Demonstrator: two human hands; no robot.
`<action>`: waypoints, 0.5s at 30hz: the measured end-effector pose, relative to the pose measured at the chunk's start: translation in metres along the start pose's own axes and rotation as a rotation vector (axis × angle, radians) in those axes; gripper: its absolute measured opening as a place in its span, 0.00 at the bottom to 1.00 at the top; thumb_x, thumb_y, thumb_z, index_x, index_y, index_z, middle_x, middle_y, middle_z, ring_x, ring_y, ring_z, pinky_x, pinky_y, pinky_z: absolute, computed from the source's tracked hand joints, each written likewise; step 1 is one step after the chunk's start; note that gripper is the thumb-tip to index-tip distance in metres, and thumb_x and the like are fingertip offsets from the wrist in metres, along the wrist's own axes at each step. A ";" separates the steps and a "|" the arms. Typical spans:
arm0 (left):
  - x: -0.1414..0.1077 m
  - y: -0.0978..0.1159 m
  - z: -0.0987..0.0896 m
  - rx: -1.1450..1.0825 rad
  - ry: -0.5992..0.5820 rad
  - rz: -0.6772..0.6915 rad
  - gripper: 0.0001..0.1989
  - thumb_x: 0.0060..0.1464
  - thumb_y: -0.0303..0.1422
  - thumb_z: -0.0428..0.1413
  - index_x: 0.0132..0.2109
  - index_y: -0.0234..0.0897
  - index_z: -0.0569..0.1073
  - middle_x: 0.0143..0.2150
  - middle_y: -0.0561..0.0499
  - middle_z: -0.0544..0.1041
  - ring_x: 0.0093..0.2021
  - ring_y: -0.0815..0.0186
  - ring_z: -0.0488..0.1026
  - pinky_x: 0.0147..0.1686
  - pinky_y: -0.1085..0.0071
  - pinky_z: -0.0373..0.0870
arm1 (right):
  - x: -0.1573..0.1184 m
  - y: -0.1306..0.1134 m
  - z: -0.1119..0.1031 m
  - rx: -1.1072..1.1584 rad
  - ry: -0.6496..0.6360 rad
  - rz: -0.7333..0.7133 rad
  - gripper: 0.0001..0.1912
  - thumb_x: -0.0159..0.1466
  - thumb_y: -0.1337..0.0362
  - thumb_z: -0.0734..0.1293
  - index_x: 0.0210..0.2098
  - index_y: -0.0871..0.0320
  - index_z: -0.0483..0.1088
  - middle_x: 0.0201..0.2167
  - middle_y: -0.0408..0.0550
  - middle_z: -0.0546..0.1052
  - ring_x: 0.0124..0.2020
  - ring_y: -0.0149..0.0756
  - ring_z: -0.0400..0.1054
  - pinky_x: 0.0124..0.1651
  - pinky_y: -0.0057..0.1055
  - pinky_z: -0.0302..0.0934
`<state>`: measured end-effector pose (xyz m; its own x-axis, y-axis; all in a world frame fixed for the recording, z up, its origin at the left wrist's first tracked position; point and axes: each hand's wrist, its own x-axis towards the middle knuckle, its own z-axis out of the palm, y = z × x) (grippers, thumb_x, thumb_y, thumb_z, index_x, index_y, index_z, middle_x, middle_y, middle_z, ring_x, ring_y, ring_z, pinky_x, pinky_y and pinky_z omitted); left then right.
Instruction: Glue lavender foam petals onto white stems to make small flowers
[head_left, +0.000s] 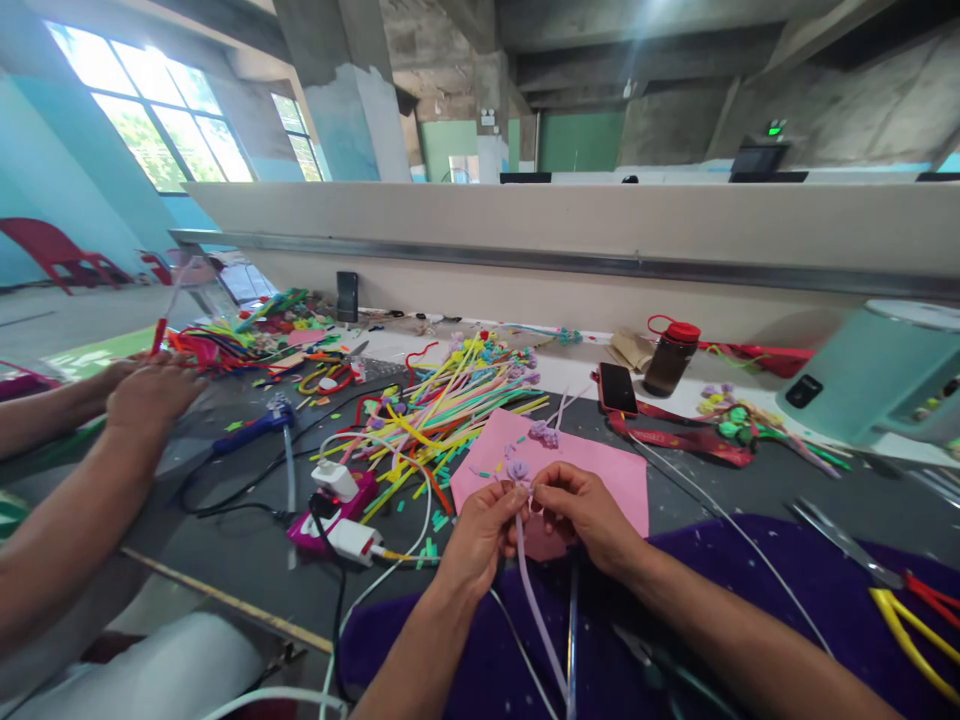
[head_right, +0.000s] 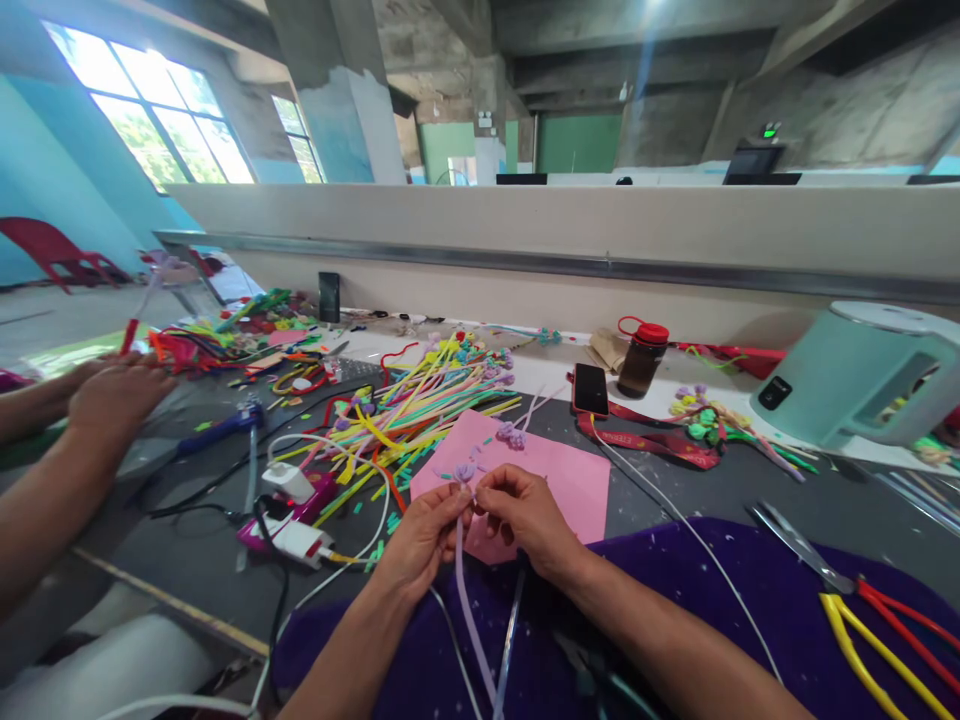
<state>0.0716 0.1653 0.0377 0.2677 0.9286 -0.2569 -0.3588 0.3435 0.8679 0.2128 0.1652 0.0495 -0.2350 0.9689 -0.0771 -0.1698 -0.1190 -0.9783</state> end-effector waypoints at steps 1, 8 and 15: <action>0.000 0.000 0.000 -0.007 -0.004 -0.006 0.14 0.45 0.38 0.58 0.23 0.33 0.66 0.12 0.59 0.62 0.10 0.80 0.55 0.09 0.83 0.47 | 0.000 -0.001 0.000 -0.030 0.008 -0.018 0.07 0.54 0.62 0.66 0.27 0.60 0.66 0.19 0.38 0.70 0.14 0.22 0.60 0.13 0.17 0.46; -0.001 0.001 0.002 0.005 0.038 0.042 0.13 0.42 0.37 0.61 0.23 0.32 0.68 0.13 0.59 0.64 0.10 0.81 0.54 0.09 0.83 0.48 | -0.001 -0.002 -0.002 -0.147 0.052 -0.063 0.08 0.54 0.63 0.66 0.24 0.61 0.65 0.15 0.37 0.67 0.13 0.21 0.57 0.14 0.17 0.49; 0.000 0.001 0.001 0.001 0.012 0.027 0.13 0.42 0.37 0.61 0.25 0.32 0.68 0.15 0.59 0.64 0.11 0.81 0.53 0.10 0.83 0.49 | -0.001 -0.003 -0.003 -0.075 -0.053 -0.013 0.09 0.55 0.60 0.67 0.24 0.61 0.66 0.14 0.37 0.67 0.13 0.22 0.58 0.14 0.17 0.48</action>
<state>0.0718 0.1651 0.0386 0.2473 0.9391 -0.2385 -0.3648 0.3183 0.8750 0.2169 0.1650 0.0520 -0.2836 0.9573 -0.0560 -0.1016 -0.0881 -0.9909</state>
